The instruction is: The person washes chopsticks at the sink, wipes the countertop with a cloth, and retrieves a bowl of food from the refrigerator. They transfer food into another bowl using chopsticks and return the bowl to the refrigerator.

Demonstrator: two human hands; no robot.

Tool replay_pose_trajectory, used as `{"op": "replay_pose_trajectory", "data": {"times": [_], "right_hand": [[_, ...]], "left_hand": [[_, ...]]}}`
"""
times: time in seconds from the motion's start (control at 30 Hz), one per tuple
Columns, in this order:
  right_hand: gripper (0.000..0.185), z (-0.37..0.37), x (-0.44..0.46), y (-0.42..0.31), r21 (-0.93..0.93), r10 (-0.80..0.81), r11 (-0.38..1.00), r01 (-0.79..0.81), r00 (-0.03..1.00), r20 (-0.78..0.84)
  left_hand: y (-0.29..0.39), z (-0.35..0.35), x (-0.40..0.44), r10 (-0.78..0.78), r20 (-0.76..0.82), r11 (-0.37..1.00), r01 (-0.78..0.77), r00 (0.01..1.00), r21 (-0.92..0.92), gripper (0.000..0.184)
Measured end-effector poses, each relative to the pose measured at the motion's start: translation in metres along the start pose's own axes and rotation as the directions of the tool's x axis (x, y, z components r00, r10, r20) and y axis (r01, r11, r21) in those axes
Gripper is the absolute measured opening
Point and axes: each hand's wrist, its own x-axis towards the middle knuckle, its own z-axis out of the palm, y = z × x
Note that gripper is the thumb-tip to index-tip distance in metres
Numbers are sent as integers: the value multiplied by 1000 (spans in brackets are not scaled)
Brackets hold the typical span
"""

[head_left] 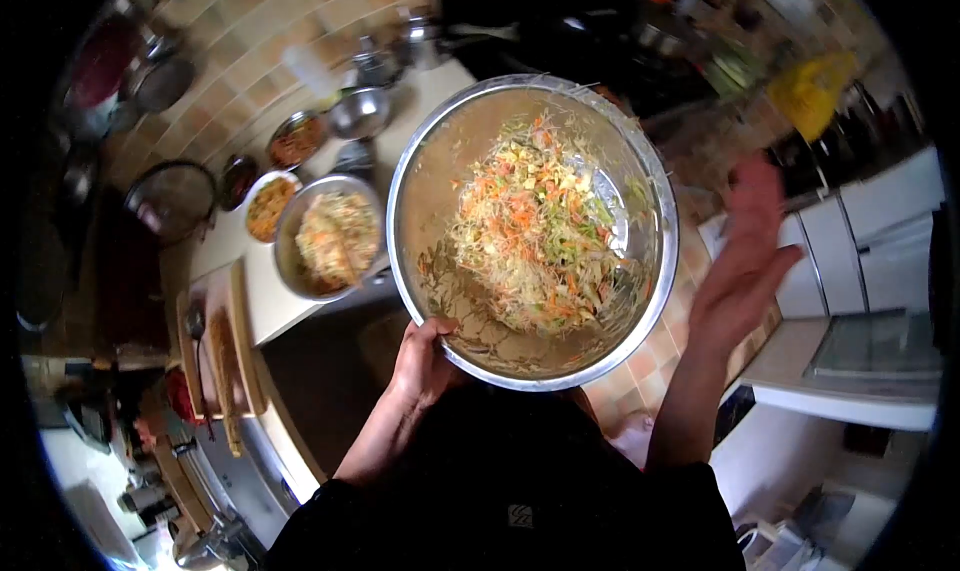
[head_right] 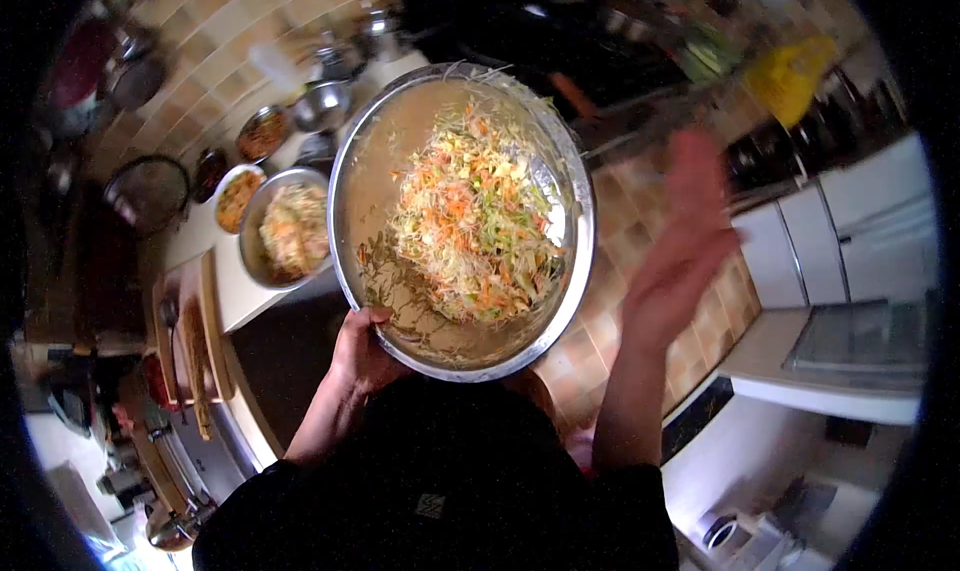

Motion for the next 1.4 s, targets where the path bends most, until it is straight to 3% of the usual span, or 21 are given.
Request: {"op": "replay_pose_trajectory", "data": {"times": [0.07, 0.13, 0.2, 0.23, 0.4, 0.43, 0.5, 0.6, 0.67, 0.7, 0.73, 0.77, 0.83, 0.9, 0.97, 1.07, 1.17, 1.23, 1.27, 1.33, 1.4], "right_hand": [[77, -27, 2, 2, -27, 21, 999, -25, 991, -129], [74, -12, -15, 10, -180, -18, 984, 15, 1000, -16], [72, -38, -15, 9, -170, 6, 985, -44, 976, -219], [71, -60, -12, 8, -137, 24, 988, -65, 959, -283], [65, -70, -27, 12, -483, 67, 872, -75, 997, -35], [64, -72, -28, 13, -496, 56, 863, -98, 994, -98], [64, -90, -20, 11, -381, -8, 903, -200, 877, -480], [66, -173, -28, 25, -90, 89, 976, -197, 743, -664], [67, -177, -26, 42, -255, 300, 868, -425, 860, -412], [66, -161, -18, 44, -248, 454, 787, -565, 802, -388], [66, -154, -12, 39, -581, 331, 587, -564, 822, -464], [57, -157, -8, 38, -902, 44, 292, -319, 946, -321], [56, -157, 1, 19, -988, 127, 151, -15, 992, 4], [54, -157, 0, 0, -968, 222, 247, 54, 969, 111], [51, -160, -16, -20, -848, 289, 514, -130, 957, 29], [56, -173, -27, -61, -468, -18, 881, -77, 980, -197], [42, -193, -24, -14, -208, 248, 908, -363, 867, -433], [41, -181, -17, 0, -662, 186, 615, -428, 895, -406], [41, -176, -7, -1, -969, 121, 93, -227, 969, -216], [40, -175, -9, -11, -757, 27, 603, -252, 955, -296], [40, -187, -19, -21, -316, -35, 938, -141, 870, -492]], "left_hand": [[-6, 13, 14, -6, -17, 990, 9, 1000, 142, 41], [-21, 0, 50, -87, 59, 991, 80, 994, 112, 44], [-10, 25, 56, -251, 214, 967, 235, 944, 98, 46], [-13, 25, 71, -241, 167, 962, 213, 956, 172, 45], [-36, 36, 110, -281, 50, 868, 232, 958, 439, 41], [-35, 45, 117, -325, 40, 844, 270, 945, 463, 40], [-30, 69, 123, -392, -5, 766, 329, 920, 553, 44], [-33, 95, 150, -435, 80, 701, 281, 897, 655, 48], [-45, 119, 163, -449, 38, 624, 282, 893, 728, 50], [-53, 129, 173, -462, 23, 579, 283, 886, 765, 50], [-61, 138, 182, -474, 7, 532, 280, 880, 799, 50], [-69, 145, 191, -547, 28, 524, 316, 837, 791, 51], [-87, 157, 211, -678, 69, 497, 387, 731, 777, 52], [-112, 168, 223, -708, 90, 484, 389, 701, 784, 52], [-127, 179, 227, -717, 106, 438, 326, 689, 838, 51], [-139, 195, 241, -757, 47, 332, 320, 652, 887, 48], [-160, 229, 247, -734, 48, 371, 341, 677, 864, 46], [-165, 243, 244, -700, 36, 342, 290, 713, 894, 47], [-170, 250, 246, -679, 54, 346, 254, 732, 903, 47], [-180, 239, 265, -711, 89, 398, 294, 698, 869, 46], [-181, 234, 272, -723, 75, 413, 343, 686, 844, 46]]}}
